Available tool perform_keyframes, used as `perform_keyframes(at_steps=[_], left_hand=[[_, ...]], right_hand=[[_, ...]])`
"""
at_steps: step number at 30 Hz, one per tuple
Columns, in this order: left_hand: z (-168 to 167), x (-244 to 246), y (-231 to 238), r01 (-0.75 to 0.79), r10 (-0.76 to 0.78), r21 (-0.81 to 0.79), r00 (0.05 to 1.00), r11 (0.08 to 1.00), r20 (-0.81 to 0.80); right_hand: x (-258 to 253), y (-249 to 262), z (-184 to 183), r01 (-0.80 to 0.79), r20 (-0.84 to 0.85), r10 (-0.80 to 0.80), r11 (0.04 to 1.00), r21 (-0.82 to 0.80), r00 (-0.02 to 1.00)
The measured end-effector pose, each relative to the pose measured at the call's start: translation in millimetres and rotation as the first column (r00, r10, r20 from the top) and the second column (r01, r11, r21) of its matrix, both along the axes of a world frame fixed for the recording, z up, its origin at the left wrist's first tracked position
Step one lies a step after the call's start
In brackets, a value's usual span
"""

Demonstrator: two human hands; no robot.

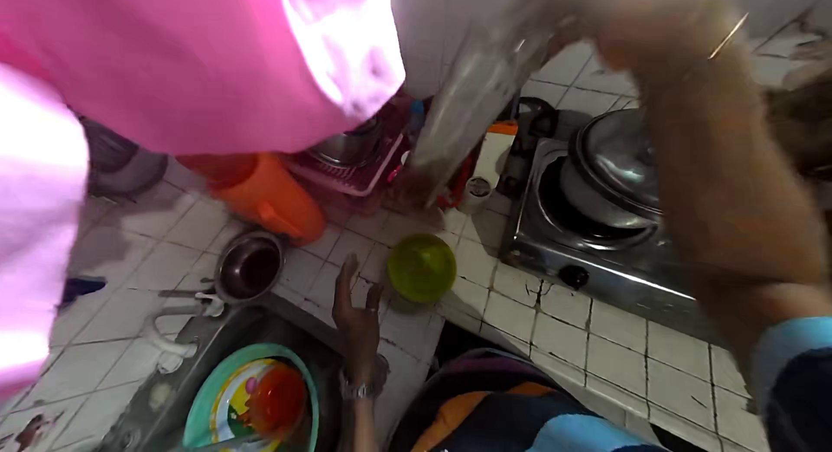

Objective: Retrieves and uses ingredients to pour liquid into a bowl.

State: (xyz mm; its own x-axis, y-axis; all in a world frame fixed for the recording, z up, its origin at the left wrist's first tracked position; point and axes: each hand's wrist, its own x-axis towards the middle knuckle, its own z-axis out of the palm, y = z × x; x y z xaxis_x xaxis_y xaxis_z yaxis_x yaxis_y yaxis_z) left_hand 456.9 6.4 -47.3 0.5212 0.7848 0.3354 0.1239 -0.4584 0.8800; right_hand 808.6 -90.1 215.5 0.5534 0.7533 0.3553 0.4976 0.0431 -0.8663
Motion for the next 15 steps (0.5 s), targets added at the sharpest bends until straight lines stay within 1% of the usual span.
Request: perform_keyframes(at_steps=[2, 3, 4, 5, 7, 9, 11, 13, 14, 15], left_hand=[[25, 21, 3, 0.03, -0.029, 0.179, 1.0, 0.983, -0.009], [31, 28, 1, 0.028, -0.017, 0.235, 0.999, 0.972, -0.047], [34, 32, -1, 0.029, -0.003, 0.267, 0.995, 0.963, -0.097], [34, 33, -3, 0.039, 0.0, 0.268, 0.99, 0.963, -0.142], [28, 26, -9, 0.048, -0.006, 0.21, 0.98, 0.976, -0.197], [18, 12, -14, 0.031, 0.004, 0.168, 0.979, 0.985, -0.203], [9, -6, -20, 0.003, 0.018, 0.101, 0.978, 0.995, -0.209], [4, -23, -31, -0.069, 0.084, 0.067, 0.963, 0.995, -0.255], [3, -32, -37, -0.11, 0.117, 0.038, 0.95, 0.993, -0.291], [2, -40, -43, -0.152, 0.144, -0.001, 0.935, 0.988, -0.325]], right_hand=[[-53, -1, -35, -0.051, 0.2, 0.033, 0.995, 0.086, 0.979], [-76, -1, -56, -0.085, 0.268, 0.054, 0.991, 0.106, 0.962], [-98, -1, -75, -0.107, 0.275, 0.078, 0.99, 0.092, 0.958], [-118, -2, -93, -0.121, 0.224, 0.106, 0.991, 0.054, 0.969], [-145, 0, -122, -0.164, 0.071, 0.165, 0.986, -0.01, 0.984], [-161, 1, -143, -0.195, -0.049, 0.193, 0.98, -0.04, 0.98], [-179, 3, -158, -0.213, -0.131, 0.203, 0.975, -0.068, 0.97], [-194, 6, -166, -0.273, -0.195, 0.249, 0.956, -0.11, 0.949], [-201, 8, -167, -0.317, -0.236, 0.285, 0.942, -0.109, 0.929], [-210, 10, -169, -0.347, -0.295, 0.316, 0.936, -0.061, 0.902]])
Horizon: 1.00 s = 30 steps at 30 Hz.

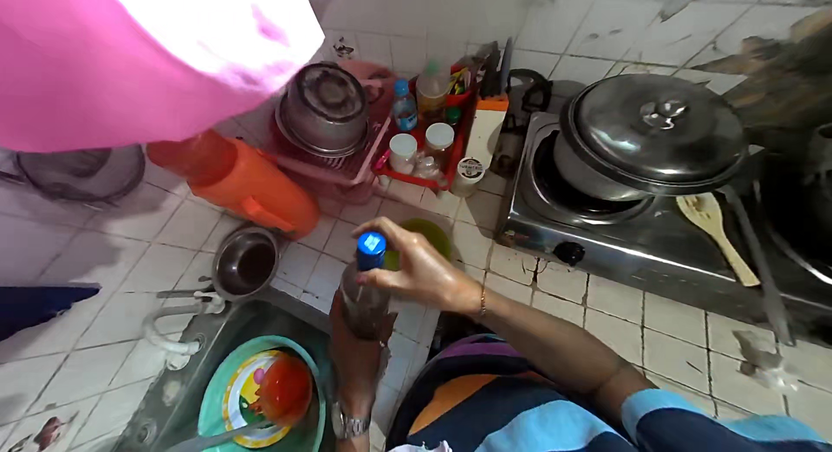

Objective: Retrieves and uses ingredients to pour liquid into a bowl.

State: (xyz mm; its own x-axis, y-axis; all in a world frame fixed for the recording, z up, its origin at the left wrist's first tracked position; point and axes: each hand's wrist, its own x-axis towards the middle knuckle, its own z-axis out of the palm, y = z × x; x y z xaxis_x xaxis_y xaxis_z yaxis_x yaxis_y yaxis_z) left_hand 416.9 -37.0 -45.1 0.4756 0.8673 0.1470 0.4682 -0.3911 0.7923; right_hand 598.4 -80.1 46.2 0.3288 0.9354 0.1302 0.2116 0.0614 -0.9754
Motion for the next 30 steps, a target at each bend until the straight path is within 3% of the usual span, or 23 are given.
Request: perform_keyframes(at_steps=[3, 5, 7, 10, 12, 14, 16, 18, 20, 21, 22, 24, 26, 27, 30], left_hand=[[-12, -21, -17, -0.101, 0.099, -0.048, 0.994, 0.994, -0.034], [-21, -32, -30, -0.138, 0.143, 0.084, 0.988, 0.987, -0.056], [-24, -47, -39, -0.153, 0.162, 0.114, 0.984, 0.982, -0.07], [-14, -74, -47, -0.143, 0.142, -0.051, 0.99, 0.988, -0.02], [-4, -91, -49, -0.122, 0.128, -0.137, 0.991, 0.983, 0.035], [1, -106, -51, -0.07, 0.108, -0.246, 0.984, 0.967, 0.143], [-4, -121, -52, 0.016, 0.077, -0.317, 0.957, 0.948, 0.279], [-10, -131, -51, 0.129, 0.014, -0.349, 0.926, 0.928, 0.378], [-22, -137, -48, 0.176, -0.011, -0.35, 0.905, 0.92, 0.425], [-28, -138, -47, 0.155, 0.004, -0.342, 0.907, 0.927, 0.42], [-31, -137, -46, 0.107, 0.039, -0.338, 0.917, 0.935, 0.396], [-31, -136, -43, -0.043, 0.134, -0.322, 0.955, 0.946, 0.265], [-29, -135, -38, -0.18, 0.216, -0.29, 0.972, 0.94, 0.097], [-30, -136, -35, -0.209, 0.227, -0.278, 0.973, 0.937, 0.032], [-35, -139, -32, -0.272, 0.248, -0.166, 0.957, 0.948, -0.149]], right_hand=[[-35, 15, -10, 0.073, -0.376, -0.013, 0.987, 0.146, 0.927], [-48, 30, -20, 0.11, -0.569, -0.011, 0.984, 0.139, 0.822], [-54, 40, -27, 0.021, -0.565, 0.056, 0.991, 0.129, 0.823], [-69, 46, -25, -0.099, -0.445, 0.178, 0.976, 0.195, 0.878], [-78, 49, -19, -0.211, -0.466, 0.306, 0.946, 0.246, 0.83], [-86, 57, -16, -0.37, -0.519, 0.49, 0.871, 0.324, 0.7], [-91, 71, -22, -0.549, -0.57, 0.703, 0.702, 0.455, 0.426], [-97, 89, -39, -0.612, -0.565, 0.819, 0.497, 0.615, 0.098], [-104, 100, -52, -0.607, -0.526, 0.849, 0.392, 0.692, -0.051], [-104, 101, -54, -0.616, -0.527, 0.849, 0.392, 0.683, -0.044], [-100, 100, -55, -0.642, -0.54, 0.841, 0.429, 0.636, 0.026], [-83, 94, -48, -0.724, -0.482, 0.793, 0.573, 0.384, 0.372], [-71, 94, -36, -0.698, -0.229, 0.674, 0.715, -0.034, 0.702], [-68, 98, -32, -0.619, -0.05, 0.625, 0.754, -0.218, 0.779], [-73, 105, -27, -0.437, 0.26, 0.626, 0.731, -0.524, 0.735]])
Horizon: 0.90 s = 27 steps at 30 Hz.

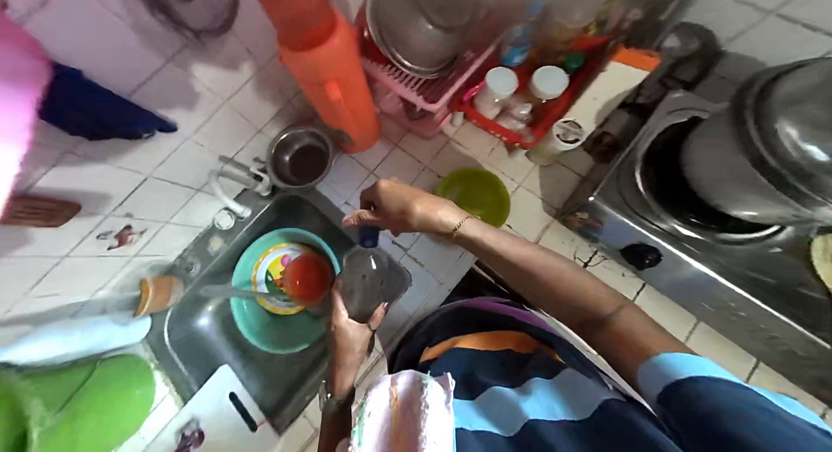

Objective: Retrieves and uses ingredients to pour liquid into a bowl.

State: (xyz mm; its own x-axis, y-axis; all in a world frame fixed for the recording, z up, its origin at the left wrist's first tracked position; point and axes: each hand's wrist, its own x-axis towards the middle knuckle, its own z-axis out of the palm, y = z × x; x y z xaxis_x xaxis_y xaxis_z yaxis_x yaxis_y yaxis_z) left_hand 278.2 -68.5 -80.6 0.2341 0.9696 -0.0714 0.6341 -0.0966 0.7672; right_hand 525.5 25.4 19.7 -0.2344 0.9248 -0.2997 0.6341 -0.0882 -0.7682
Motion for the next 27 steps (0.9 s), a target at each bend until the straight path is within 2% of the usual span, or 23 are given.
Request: perform_keyframes(at_steps=[3, 5, 7, 10, 13, 16, 18, 20, 22, 24, 27], left_hand=[[-2, -1, 0, 0.002, 0.01, 0.086, 0.991, 0.996, -0.134], [-5, -3, 1, 0.011, 0.012, 0.141, 0.986, 0.99, -0.167], [-6, -9, 2, 0.029, -0.013, 0.109, 0.989, 0.994, -0.15], [2, -16, 4, 0.055, -0.056, -0.031, 0.998, 0.998, -0.014], [5, -20, 4, 0.086, -0.079, -0.093, 0.993, 0.992, 0.083], [1, -19, 1, 0.091, -0.086, -0.054, 0.992, 0.994, 0.087], [-1, -17, 0, 0.077, -0.075, -0.026, 0.996, 0.997, 0.054], [-3, -15, 0, 0.065, -0.065, 0.0, 0.998, 0.998, 0.016], [-4, -15, 3, 0.07, -0.07, 0.017, 0.997, 0.997, -0.031], [-6, -18, 5, 0.091, -0.086, 0.055, 0.993, 0.994, -0.076], [-5, -23, 9, 0.143, -0.132, 0.107, 0.986, 0.984, -0.102]], right_hand=[[-10, 5, -9, 0.006, 0.23, 0.013, 0.997, -0.081, 0.973], [-9, 6, -19, -0.013, 0.213, 0.026, 0.998, -0.063, 0.977], [-6, 4, -27, -0.057, 0.113, 0.053, 0.998, 0.033, 0.992], [3, 1, -32, -0.16, -0.131, 0.196, 0.957, 0.241, 0.972], [12, 2, -25, -0.258, -0.388, 0.359, 0.922, 0.288, 0.849], [16, -1, -21, -0.295, -0.468, 0.408, 0.908, 0.297, 0.784], [18, -7, -8, -0.299, -0.372, 0.36, 0.93, 0.213, 0.855], [12, -12, 3, -0.198, -0.087, 0.205, 0.976, 0.086, 0.975], [4, -13, 1, -0.119, 0.167, 0.124, 0.992, -0.04, 0.978], [5, -13, -7, -0.144, 0.18, 0.147, 0.989, -0.029, 0.973], [19, -16, -20, -0.221, -0.049, 0.232, 0.96, 0.171, 0.971]])
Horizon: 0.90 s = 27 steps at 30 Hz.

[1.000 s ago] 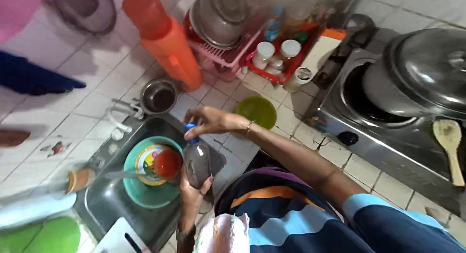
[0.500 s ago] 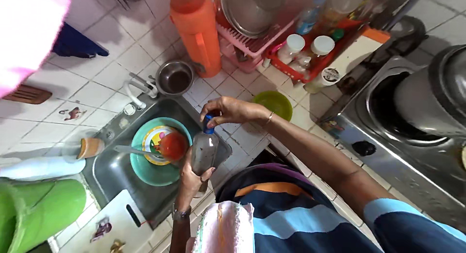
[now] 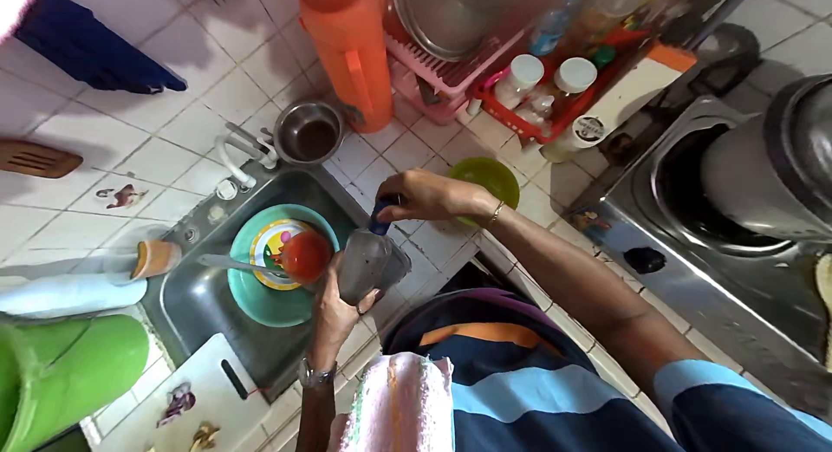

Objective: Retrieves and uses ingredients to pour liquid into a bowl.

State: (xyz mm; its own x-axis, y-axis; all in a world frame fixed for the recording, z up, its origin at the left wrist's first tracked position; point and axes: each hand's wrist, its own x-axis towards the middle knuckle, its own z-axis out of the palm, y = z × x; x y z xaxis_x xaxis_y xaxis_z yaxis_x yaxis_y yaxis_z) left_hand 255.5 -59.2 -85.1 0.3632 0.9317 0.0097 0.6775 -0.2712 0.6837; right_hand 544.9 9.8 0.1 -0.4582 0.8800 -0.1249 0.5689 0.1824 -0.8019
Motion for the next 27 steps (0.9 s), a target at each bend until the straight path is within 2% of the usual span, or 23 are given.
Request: perform_keyframes(at_steps=[4, 7, 9, 12, 15, 17, 24, 27], left_hand=[[3, -7, 2, 0.014, -0.013, -0.047, 1.0, 0.999, 0.025], [3, -9, 4, -0.001, 0.003, -0.078, 1.0, 0.997, 0.024], [0, -9, 7, 0.007, -0.007, -0.047, 1.0, 0.999, 0.003], [-1, -4, 14, 0.053, -0.054, -0.034, 0.998, 0.998, -0.021], [-2, 4, 24, 0.133, -0.133, -0.003, 0.987, 0.991, -0.092], [-1, 13, 32, 0.182, -0.178, 0.009, 0.97, 0.983, -0.167], [7, 51, 58, 0.32, -0.316, -0.037, 0.902, 0.947, -0.294], [15, 70, 67, 0.362, -0.36, -0.062, 0.864, 0.93, -0.351]], right_hand=[[16, -8, 4, 0.0, -0.298, 0.026, 0.996, 0.088, 0.954], [35, -17, 9, 0.01, -0.402, 0.018, 0.998, 0.067, 0.916], [45, -32, 5, 0.026, -0.408, -0.026, 1.0, -0.004, 0.913], [51, -66, -28, 0.097, -0.396, -0.171, 0.975, -0.199, 0.902], [56, -107, -78, 0.126, -0.364, -0.317, 0.877, -0.463, 0.876], [62, -134, -100, 0.143, -0.363, -0.398, 0.815, -0.562, 0.842], [91, -202, -118, 0.368, -0.365, -0.673, 0.69, -0.623, 0.644], [100, -220, -121, 0.458, -0.348, -0.741, 0.643, -0.614, 0.574]])
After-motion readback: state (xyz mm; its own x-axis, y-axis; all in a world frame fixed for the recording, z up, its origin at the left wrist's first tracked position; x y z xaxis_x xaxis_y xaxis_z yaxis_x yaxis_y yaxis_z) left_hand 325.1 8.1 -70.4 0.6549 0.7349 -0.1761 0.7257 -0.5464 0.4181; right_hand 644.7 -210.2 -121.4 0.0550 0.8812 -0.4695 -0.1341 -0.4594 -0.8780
